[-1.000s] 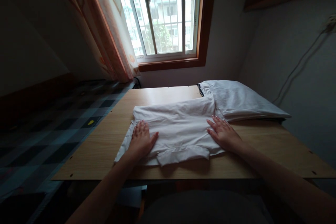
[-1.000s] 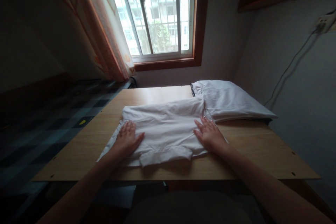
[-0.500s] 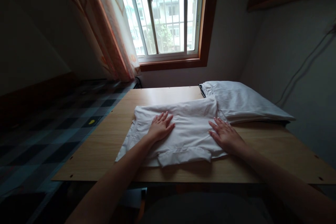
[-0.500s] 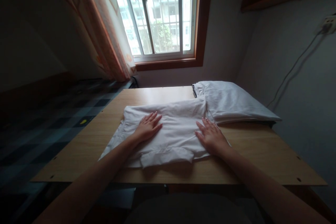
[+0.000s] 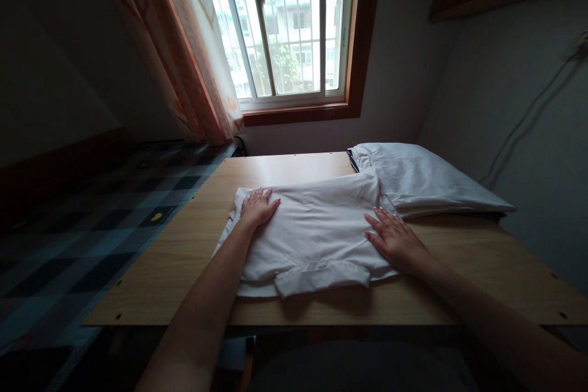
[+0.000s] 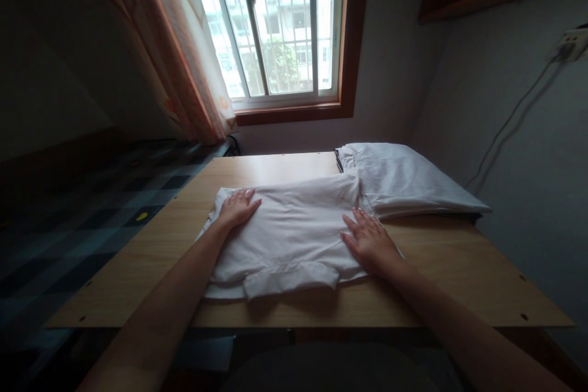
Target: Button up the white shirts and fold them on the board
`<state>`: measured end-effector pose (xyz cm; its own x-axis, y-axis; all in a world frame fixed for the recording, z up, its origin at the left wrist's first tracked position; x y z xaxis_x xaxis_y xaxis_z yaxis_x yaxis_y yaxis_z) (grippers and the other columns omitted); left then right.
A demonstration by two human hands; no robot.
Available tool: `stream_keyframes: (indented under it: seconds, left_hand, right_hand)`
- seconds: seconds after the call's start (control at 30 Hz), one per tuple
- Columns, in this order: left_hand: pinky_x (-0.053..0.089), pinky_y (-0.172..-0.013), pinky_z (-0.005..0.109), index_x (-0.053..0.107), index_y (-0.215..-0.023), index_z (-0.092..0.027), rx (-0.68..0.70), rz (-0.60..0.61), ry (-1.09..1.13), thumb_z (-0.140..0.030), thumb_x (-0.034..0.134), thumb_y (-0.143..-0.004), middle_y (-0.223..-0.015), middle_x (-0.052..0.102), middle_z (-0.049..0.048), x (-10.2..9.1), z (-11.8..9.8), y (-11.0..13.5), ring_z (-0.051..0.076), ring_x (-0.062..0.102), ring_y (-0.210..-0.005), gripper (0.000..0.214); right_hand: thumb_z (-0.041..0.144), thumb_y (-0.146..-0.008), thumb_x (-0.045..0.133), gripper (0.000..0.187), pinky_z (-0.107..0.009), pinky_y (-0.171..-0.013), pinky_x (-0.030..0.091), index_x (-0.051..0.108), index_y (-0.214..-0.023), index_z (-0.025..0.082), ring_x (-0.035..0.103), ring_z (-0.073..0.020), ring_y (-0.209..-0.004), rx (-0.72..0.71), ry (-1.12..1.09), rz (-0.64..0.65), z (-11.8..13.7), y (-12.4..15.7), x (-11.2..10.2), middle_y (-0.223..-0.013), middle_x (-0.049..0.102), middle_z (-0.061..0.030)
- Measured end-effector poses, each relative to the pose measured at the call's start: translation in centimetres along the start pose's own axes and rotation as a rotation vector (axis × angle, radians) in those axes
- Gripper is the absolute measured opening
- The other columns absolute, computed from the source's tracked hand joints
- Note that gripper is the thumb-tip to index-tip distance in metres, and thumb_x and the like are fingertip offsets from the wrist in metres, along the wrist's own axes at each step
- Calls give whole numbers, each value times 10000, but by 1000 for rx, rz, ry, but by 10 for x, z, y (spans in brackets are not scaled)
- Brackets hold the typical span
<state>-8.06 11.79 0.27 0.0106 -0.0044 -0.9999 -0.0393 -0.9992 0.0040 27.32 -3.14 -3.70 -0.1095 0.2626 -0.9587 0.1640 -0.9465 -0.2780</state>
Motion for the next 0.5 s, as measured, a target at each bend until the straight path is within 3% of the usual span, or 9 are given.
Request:
stream_keyframes:
  seconds: [0.13, 0.3, 0.43, 0.5]
  left_hand:
    - [200, -1185, 455, 347, -1520, -233, -96, -33, -15, -598, 265, -952, -1602, 271, 112, -2, 18, -8, 287, 254, -1472, 680]
    - [166, -1198, 428, 373, -1512, -226, -199, -88, -24, -599, 253, -945, -1592, 296, 113, -3, 26, -7, 300, 246, -1474, 689]
    - [156, -1199, 442, 374, -1512, -235, -217, -91, -30, -600, 247, -943, -1596, 285, 121, -1, 25, -5, 314, 227, -1479, 687]
    - [150, -1199, 444, 363, -1517, -236, -215, -76, -31, -598, 238, -944, -1598, 278, 124, 0, 24, -4, 316, 216, -1482, 689]
  right_hand:
    - [478, -972, 386, 559, -450, -1171, 289, 496, -1436, 186, 344, -275, -1435, -3, 4, 2, 1, -1, -1, -1534, 403, -140]
    - [468, -972, 397, 562, -440, -1159, 306, 497, -1436, 168, 347, -280, -1433, -15, 8, 32, 3, -1, -6, -1526, 412, -150]
    - [467, -954, 448, 536, -503, -1131, 321, 578, -1355, 137, 429, -332, -1373, -54, 35, 108, 10, -12, -23, -1451, 500, -187]
    - [460, -944, 474, 496, -543, -1121, 310, 639, -1273, 127, 441, -365, -1354, -89, 53, 116, 25, -26, -35, -1429, 519, -200]
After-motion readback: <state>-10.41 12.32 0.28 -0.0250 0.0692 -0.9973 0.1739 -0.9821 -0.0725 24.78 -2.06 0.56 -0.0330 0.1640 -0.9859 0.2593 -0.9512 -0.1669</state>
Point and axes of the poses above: each hand's wrist, its own y-axis away from the middle knuckle, its own x-axis out of the palm, z = x × y, the point moved 7 cm from there along -y, towards the middle knuckle
